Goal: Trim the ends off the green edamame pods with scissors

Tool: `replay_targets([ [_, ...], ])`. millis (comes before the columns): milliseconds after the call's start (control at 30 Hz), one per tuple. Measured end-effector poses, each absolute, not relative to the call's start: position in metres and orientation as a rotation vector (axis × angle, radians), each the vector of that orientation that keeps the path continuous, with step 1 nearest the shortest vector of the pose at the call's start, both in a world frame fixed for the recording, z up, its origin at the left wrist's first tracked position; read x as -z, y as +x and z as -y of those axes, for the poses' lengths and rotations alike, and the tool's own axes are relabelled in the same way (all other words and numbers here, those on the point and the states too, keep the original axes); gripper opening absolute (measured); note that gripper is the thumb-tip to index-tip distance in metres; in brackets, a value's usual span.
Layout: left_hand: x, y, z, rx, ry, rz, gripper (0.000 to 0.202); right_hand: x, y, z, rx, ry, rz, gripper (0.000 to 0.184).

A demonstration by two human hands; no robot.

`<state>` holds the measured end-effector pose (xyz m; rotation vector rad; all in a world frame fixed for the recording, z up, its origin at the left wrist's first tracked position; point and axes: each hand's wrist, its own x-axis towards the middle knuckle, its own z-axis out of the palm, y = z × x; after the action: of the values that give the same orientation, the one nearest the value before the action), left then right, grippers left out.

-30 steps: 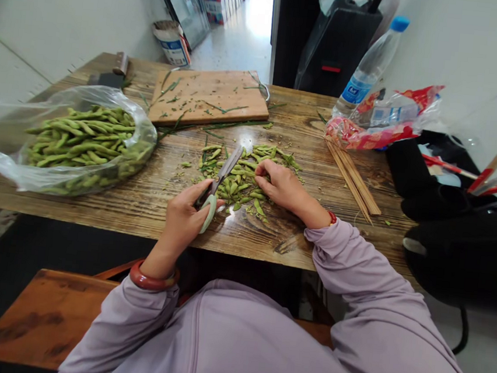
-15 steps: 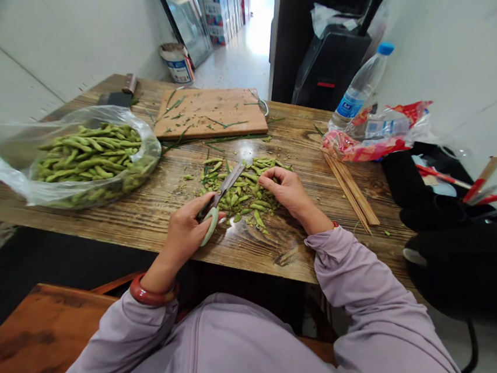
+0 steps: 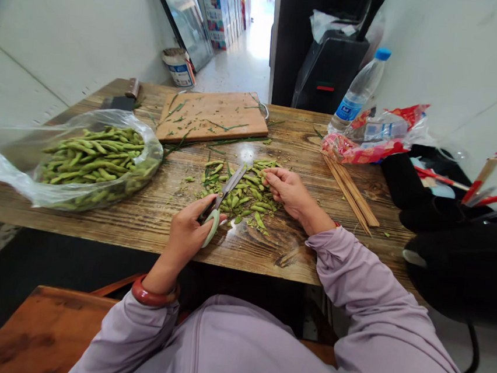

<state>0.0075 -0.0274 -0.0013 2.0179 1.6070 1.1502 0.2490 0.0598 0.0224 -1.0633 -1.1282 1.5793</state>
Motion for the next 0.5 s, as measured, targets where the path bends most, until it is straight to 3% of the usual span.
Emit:
replay_targets([
  [133,0.0001,0.0074,0.0274,-1.137,1.993,-1.622,0.041,-0.0219,0.2485,-0.0564,-1.575,-1.065,1.28,0.05],
  [367,-0.0007,0.0081,0.0267,-1.13,1.976,-1.575,0.044,-0.0203,0.249,-0.0527,-1.225,-1.032,1.618,0.027],
  [500,-0.0006,0.009,0.0259,-1.075,2.04,-1.526,0.047,-0.0202,0.2486,-0.0516,-1.143,-1.01,1.63,0.025],
])
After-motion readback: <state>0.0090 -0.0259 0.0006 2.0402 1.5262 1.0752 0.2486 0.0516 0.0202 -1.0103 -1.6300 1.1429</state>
